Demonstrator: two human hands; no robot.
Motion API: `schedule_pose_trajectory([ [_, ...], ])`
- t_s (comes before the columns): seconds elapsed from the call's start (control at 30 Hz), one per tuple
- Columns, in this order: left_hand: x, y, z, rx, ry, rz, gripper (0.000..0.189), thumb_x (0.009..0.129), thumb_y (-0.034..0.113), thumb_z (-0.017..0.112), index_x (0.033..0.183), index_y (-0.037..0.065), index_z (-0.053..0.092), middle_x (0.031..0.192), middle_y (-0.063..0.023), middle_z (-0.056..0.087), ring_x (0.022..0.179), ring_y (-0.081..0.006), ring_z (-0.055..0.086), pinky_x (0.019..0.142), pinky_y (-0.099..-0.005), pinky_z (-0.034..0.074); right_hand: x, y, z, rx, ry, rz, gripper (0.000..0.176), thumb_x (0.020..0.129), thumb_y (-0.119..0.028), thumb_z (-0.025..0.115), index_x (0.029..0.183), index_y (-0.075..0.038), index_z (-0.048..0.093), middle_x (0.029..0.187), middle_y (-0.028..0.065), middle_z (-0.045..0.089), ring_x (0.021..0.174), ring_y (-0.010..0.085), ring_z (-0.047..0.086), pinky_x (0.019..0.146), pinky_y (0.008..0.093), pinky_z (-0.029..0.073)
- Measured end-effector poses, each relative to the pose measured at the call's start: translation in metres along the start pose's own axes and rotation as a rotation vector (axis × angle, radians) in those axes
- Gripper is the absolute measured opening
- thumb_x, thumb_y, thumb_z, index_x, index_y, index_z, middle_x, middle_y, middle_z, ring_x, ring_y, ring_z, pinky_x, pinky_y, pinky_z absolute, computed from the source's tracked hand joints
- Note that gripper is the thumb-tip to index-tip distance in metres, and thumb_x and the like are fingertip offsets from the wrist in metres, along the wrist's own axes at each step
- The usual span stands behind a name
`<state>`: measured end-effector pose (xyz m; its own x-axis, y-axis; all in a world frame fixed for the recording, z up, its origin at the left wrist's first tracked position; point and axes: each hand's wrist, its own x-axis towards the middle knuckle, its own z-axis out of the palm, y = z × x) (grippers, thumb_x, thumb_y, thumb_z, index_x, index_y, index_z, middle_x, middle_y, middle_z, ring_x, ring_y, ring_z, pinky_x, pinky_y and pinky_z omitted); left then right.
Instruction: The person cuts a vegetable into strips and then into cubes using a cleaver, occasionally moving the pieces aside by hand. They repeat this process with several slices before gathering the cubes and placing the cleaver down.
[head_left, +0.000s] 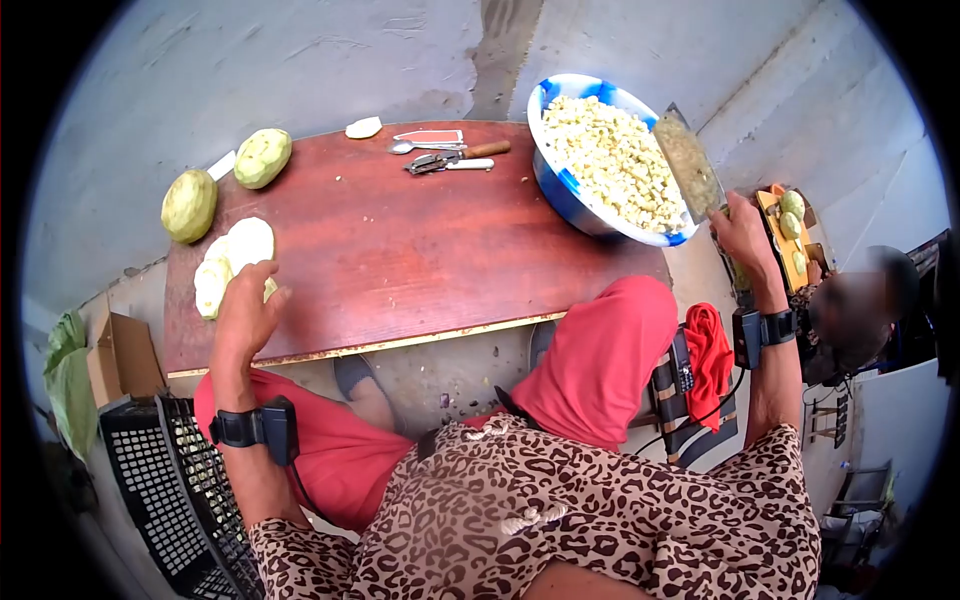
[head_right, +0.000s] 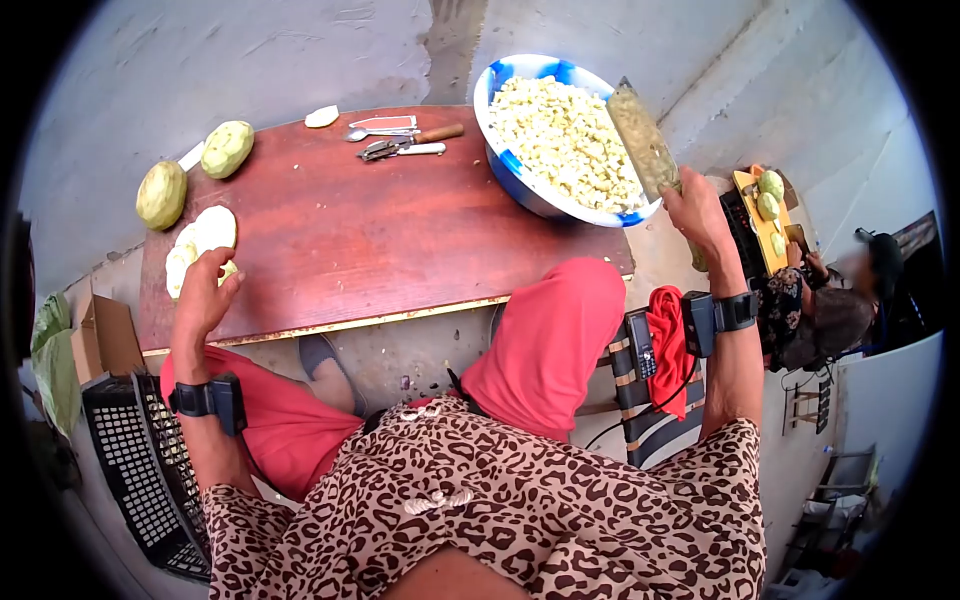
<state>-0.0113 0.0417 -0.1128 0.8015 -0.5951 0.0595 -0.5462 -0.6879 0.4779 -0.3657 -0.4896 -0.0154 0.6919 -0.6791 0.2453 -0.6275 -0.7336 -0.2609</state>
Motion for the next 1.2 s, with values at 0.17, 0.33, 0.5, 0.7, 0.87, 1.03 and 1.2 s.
schedule_pose_trajectory([
  [0.17,0.0,-0.013,-0.005,0.021,0.021,-0.041,0.037,0.084,0.015,0.069,0.116,-0.004,0.065,0.11,-0.0259,0.068,0.105,-0.0417,0.064,0.091,-0.0451,0.05,0.005,-0.04,0.012,0.388,0.109,0.05,0.026,0.098,-0.021,0.06,0.099,0.004,0.056,0.073,0.0088,0.063,0.054,0.0124,0.053,0.049,0.0298,0.043],
  [0.33,0.002,-0.066,-0.01,0.068,0.116,-0.217,0.031,0.086,0.021,0.067,0.106,-0.002,0.069,0.102,-0.0259,0.07,0.098,-0.0399,0.068,0.086,-0.0443,0.052,-0.003,-0.123,0.042,0.708,-0.252,-0.054,0.016,0.1,-0.018,0.059,0.103,-0.002,0.056,0.075,0.0005,0.057,0.055,0.0048,0.045,0.048,0.0234,0.036],
  [0.5,0.004,-0.091,-0.02,0.062,0.14,-0.354,0.03,0.083,0.025,0.069,0.097,-0.001,0.071,0.096,-0.0255,0.07,0.092,-0.0399,0.069,0.082,-0.0449,0.053,-0.03,-0.197,0.11,0.762,-0.494,-0.198,0.018,0.097,-0.019,0.063,0.101,-0.002,0.058,0.076,0.0021,0.06,0.058,0.0078,0.052,0.052,0.0256,0.044],
  [0.7,0.01,-0.059,-0.014,0.222,0.134,-0.475,0.044,0.083,0.033,0.074,0.112,0.0,0.067,0.107,-0.0255,0.069,0.098,-0.0405,0.067,0.088,-0.0467,0.053,-0.047,-0.217,0.129,0.616,-0.516,-0.4,0.023,0.092,-0.013,0.066,0.104,0.005,0.059,0.069,0.0205,0.057,0.058,0.0289,0.055,0.059,0.0424,0.044],
  [0.87,0.037,-0.061,0.001,0.282,0.239,-0.346,0.049,0.085,0.033,0.074,0.122,0.002,0.061,0.123,-0.0243,0.06,0.114,-0.0417,0.06,0.094,-0.0487,0.05,-0.046,-0.221,0.133,0.563,-0.44,-0.439,0.023,0.09,-0.012,0.066,0.103,0.005,0.059,0.07,0.0258,0.057,0.061,0.0412,0.055,0.059,0.045,0.043],
  [1.03,0.07,-0.059,0.003,0.337,0.106,-0.403,0.058,0.082,0.038,0.077,0.124,0.001,0.061,0.127,-0.0249,0.06,0.12,-0.04,0.057,0.097,-0.0486,0.05,-0.047,-0.223,0.129,0.569,-0.409,-0.429,0.021,0.09,-0.011,0.065,0.1,0.006,0.058,0.073,0.0279,0.059,0.067,0.0445,0.06,0.061,0.0458,0.046],
  [1.2,0.078,-0.05,0.005,0.407,0.043,-0.465,0.073,0.075,0.041,0.081,0.134,0.006,0.056,0.129,-0.0213,0.062,0.127,-0.04,0.051,0.103,-0.0485,0.045,-0.047,-0.223,0.128,0.557,-0.434,-0.387,0.02,0.09,-0.01,0.065,0.101,0.006,0.059,0.077,0.0295,0.061,0.073,0.0458,0.063,0.063,0.0453,0.047],
])
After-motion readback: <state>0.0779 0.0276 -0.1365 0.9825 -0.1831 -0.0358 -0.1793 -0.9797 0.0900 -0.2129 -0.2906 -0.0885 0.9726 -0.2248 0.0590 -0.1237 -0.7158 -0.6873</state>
